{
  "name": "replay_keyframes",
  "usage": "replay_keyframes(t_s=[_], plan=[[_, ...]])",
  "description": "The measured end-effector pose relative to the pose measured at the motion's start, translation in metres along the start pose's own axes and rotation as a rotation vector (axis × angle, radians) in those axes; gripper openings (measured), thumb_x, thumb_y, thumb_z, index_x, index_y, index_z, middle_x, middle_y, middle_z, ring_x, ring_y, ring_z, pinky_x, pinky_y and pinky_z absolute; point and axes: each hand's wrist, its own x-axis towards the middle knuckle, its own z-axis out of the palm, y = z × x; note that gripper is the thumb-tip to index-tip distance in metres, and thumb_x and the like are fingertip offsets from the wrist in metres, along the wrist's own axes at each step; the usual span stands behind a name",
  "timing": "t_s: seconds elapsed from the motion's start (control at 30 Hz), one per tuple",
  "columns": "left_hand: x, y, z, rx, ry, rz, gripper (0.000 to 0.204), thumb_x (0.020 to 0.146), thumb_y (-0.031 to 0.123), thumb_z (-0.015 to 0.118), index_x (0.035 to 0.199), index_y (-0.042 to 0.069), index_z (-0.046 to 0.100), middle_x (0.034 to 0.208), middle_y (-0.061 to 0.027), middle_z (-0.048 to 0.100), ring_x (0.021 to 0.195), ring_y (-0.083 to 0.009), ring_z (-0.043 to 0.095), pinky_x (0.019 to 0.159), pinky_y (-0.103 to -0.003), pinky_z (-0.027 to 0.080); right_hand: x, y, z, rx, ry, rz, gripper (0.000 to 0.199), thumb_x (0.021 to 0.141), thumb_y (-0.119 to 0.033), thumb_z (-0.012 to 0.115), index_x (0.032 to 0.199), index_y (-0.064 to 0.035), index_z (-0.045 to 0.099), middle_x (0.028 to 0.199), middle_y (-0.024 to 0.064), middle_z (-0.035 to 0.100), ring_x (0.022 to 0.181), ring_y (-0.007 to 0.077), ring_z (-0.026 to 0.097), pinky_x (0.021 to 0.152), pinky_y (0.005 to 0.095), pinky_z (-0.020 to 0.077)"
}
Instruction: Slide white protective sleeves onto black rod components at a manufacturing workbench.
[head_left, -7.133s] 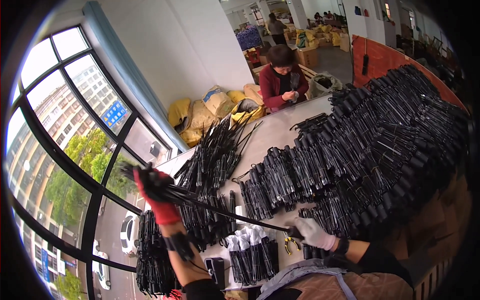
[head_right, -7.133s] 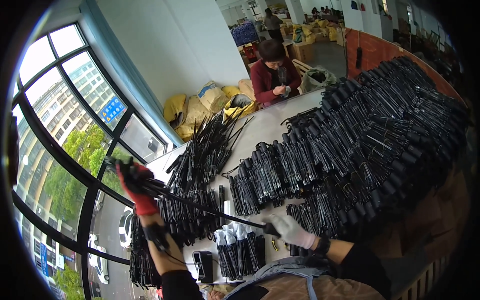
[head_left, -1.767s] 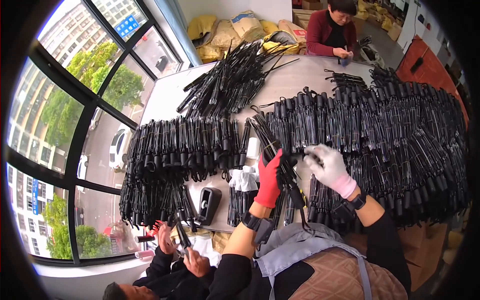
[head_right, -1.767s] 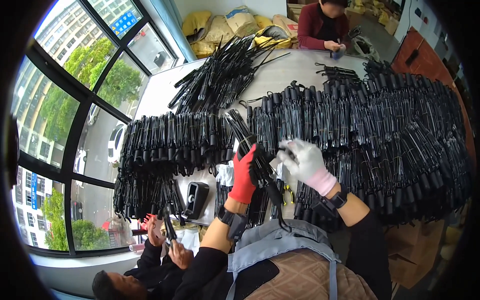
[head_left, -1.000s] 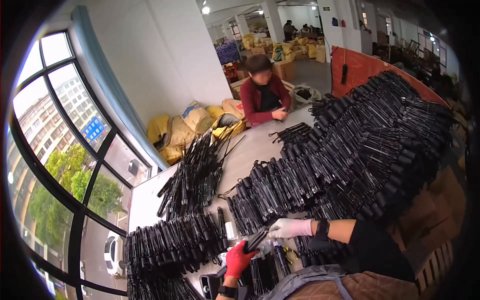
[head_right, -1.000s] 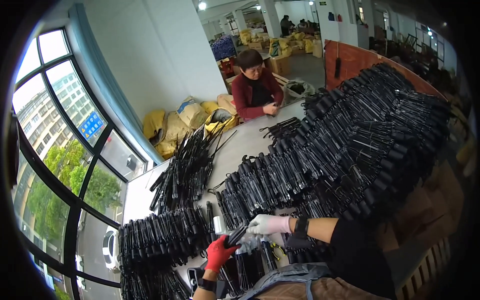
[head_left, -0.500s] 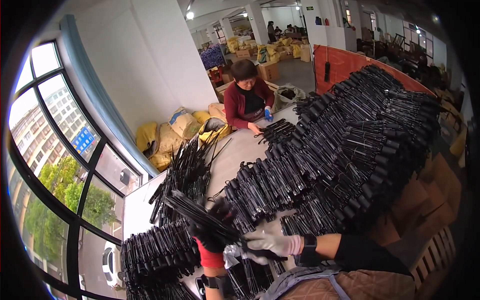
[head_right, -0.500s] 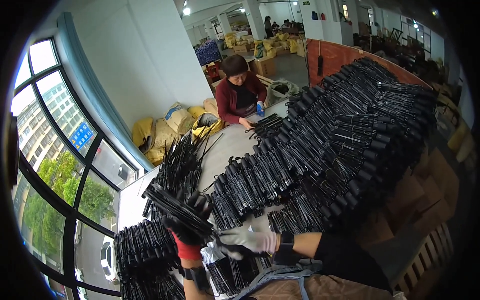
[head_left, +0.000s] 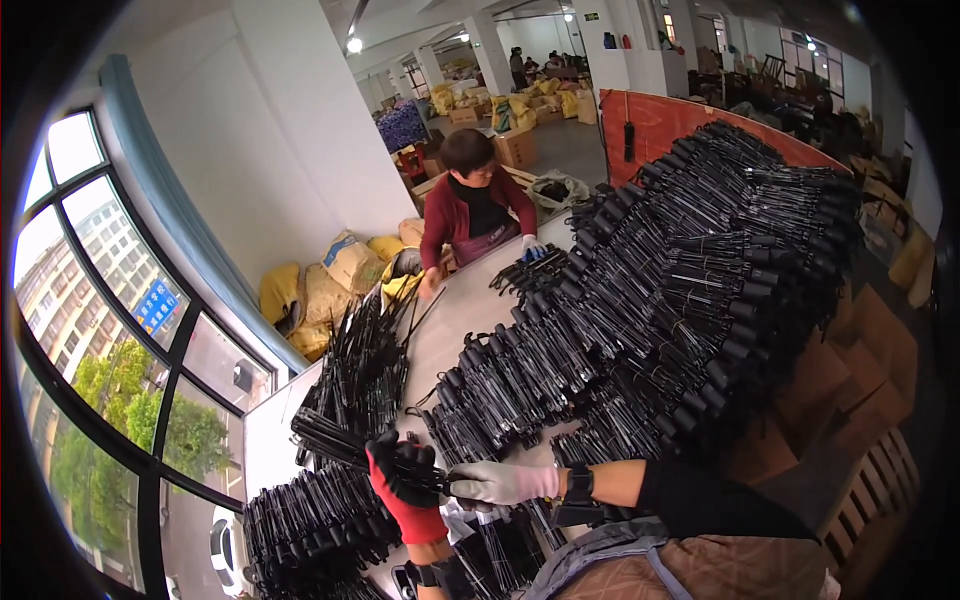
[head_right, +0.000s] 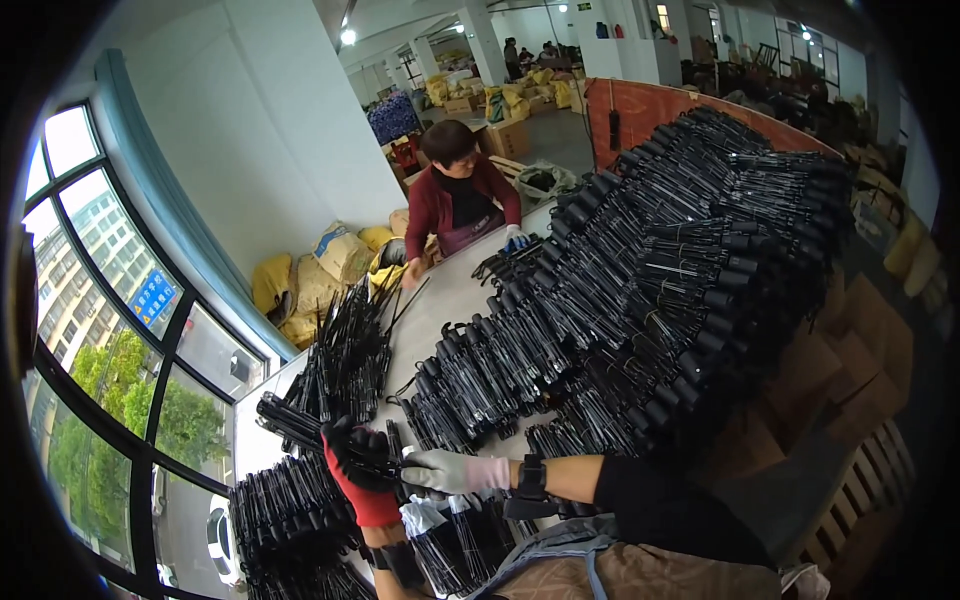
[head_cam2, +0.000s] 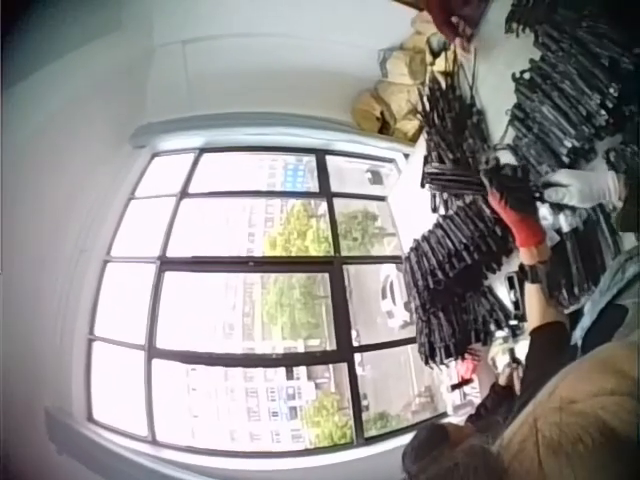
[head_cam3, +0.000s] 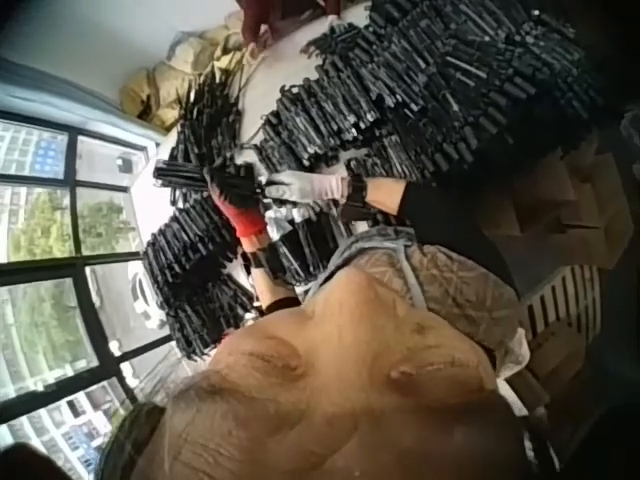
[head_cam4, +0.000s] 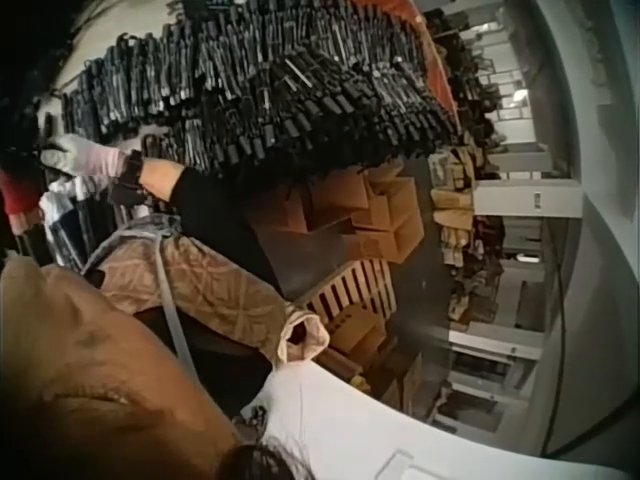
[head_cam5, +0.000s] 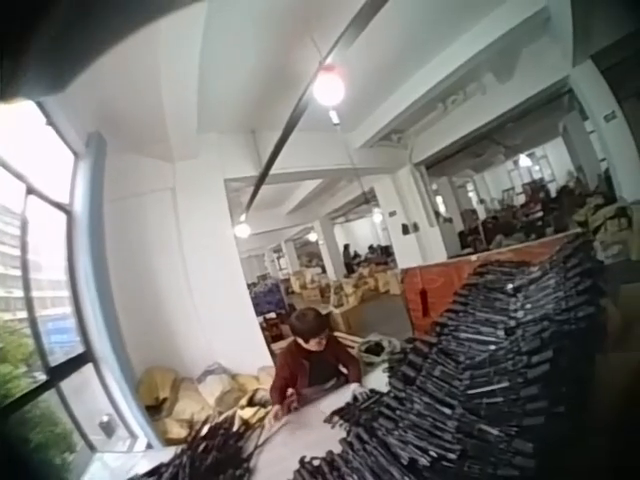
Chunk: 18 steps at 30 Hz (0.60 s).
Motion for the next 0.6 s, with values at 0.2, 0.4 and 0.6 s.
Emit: replay_keyframes(t_s=[0.2, 0.4, 0.6], plan=[[0.005, 0.019, 0.0, 0.174, 0.125, 0.064, 0.034, 0.099, 0.038, 0.05, 0.101, 0.004, 0.058, 0.067, 0.0011, 0.046, 0.056, -0.0125, 0.045, 0.054, -0.028, 0.042, 0.012, -0.014, 0.025, -0.336, 0.224, -0.203, 0.038, 0.098, -0.033, 0.051, 0.105, 0.0041, 0.055, 0.072, 0.0131, 0.063, 0.063, 0.0194, 0.062, 0.063, 0.0337, 0.0494], [0.003, 0.042, 0.087, 0.427, 0.078, 0.236, 0.036, 0.101, 0.032, 0.044, 0.109, 0.001, 0.06, 0.09, -0.0074, 0.063, 0.077, -0.018, 0.06, 0.075, -0.032, 0.05, 0.071, -0.073, 0.036, -0.107, 0.37, -0.566, 0.033, 0.096, -0.025, 0.052, 0.102, 0.0071, 0.056, 0.082, 0.0264, 0.064, 0.077, 0.0428, 0.062, 0.067, 0.0425, 0.0481], [0.02, 0.058, 0.02, 0.944, 0.022, 0.369, 0.038, 0.102, 0.029, 0.04, 0.115, -0.002, 0.058, 0.096, -0.0111, 0.064, 0.086, -0.0205, 0.062, 0.082, -0.034, 0.05, 0.096, -0.085, 0.033, -0.264, 0.334, -0.487, 0.035, 0.095, -0.024, 0.053, 0.109, 0.0073, 0.055, 0.087, 0.0271, 0.064, 0.079, 0.0398, 0.063, 0.07, 0.04, 0.0481]])
